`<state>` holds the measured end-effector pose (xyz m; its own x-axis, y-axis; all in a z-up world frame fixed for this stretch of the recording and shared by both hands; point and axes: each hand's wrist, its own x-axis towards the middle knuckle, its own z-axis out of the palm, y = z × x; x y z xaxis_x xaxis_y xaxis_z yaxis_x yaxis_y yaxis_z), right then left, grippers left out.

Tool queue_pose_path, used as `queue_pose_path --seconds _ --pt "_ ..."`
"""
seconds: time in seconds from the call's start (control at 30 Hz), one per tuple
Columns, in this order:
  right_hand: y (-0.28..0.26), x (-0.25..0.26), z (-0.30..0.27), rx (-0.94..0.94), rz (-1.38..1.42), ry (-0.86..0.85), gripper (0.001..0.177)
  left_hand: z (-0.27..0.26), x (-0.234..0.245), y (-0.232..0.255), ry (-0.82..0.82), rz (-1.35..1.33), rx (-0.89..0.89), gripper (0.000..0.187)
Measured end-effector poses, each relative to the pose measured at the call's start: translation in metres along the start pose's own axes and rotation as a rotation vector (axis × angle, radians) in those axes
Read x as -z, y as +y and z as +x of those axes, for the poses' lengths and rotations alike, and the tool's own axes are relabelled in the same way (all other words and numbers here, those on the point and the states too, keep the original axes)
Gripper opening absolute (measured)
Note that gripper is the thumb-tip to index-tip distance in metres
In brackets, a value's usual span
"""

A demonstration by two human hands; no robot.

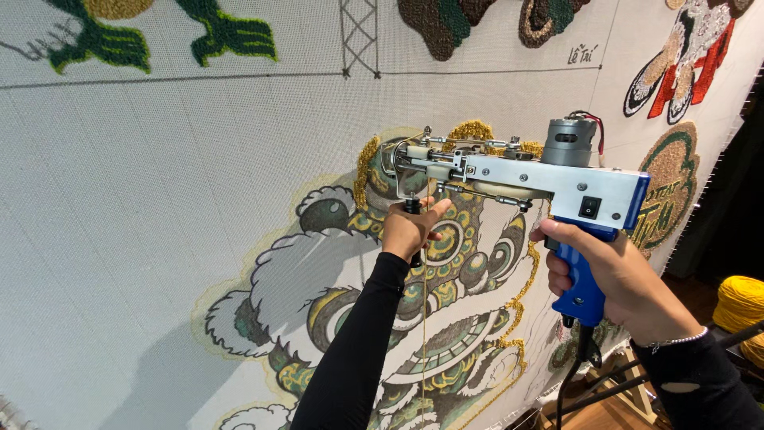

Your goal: The person uses a tufting gun to punch colored yarn into a large canvas frame, following the lines of a pre-drawn lion design. They move the tool along circular paths to fill in shapes and occasionally use their hand to pick out loose threads or check the surface.

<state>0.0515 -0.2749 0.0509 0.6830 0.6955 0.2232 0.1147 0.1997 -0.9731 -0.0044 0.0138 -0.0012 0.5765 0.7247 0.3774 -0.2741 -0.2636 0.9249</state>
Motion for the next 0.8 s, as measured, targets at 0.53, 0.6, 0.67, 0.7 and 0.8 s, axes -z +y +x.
queue_pose_path --seconds 0.53,0.6,0.67,0.7,0.8 --pt "0.008 -0.049 0.009 0.004 0.035 -0.041 0.03 0.036 0.037 -0.004 -0.011 0.145 0.087 0.046" --pt "0.009 -0.06 0.01 0.006 0.043 -0.048 0.031 0.041 0.045 -0.002 -0.036 0.165 0.083 0.046" --pt "0.009 -0.069 0.012 0.008 0.053 -0.047 0.033 0.045 0.053 0.0 -0.043 0.238 0.118 0.046" --pt "0.009 -0.071 0.013 0.007 0.074 -0.045 0.032 0.047 0.055 0.002 -0.046 0.275 0.135 0.046" --pt "0.011 -0.075 0.015 -0.004 0.117 -0.037 0.031 0.048 0.059 0.004 -0.048 0.295 0.146 0.048"
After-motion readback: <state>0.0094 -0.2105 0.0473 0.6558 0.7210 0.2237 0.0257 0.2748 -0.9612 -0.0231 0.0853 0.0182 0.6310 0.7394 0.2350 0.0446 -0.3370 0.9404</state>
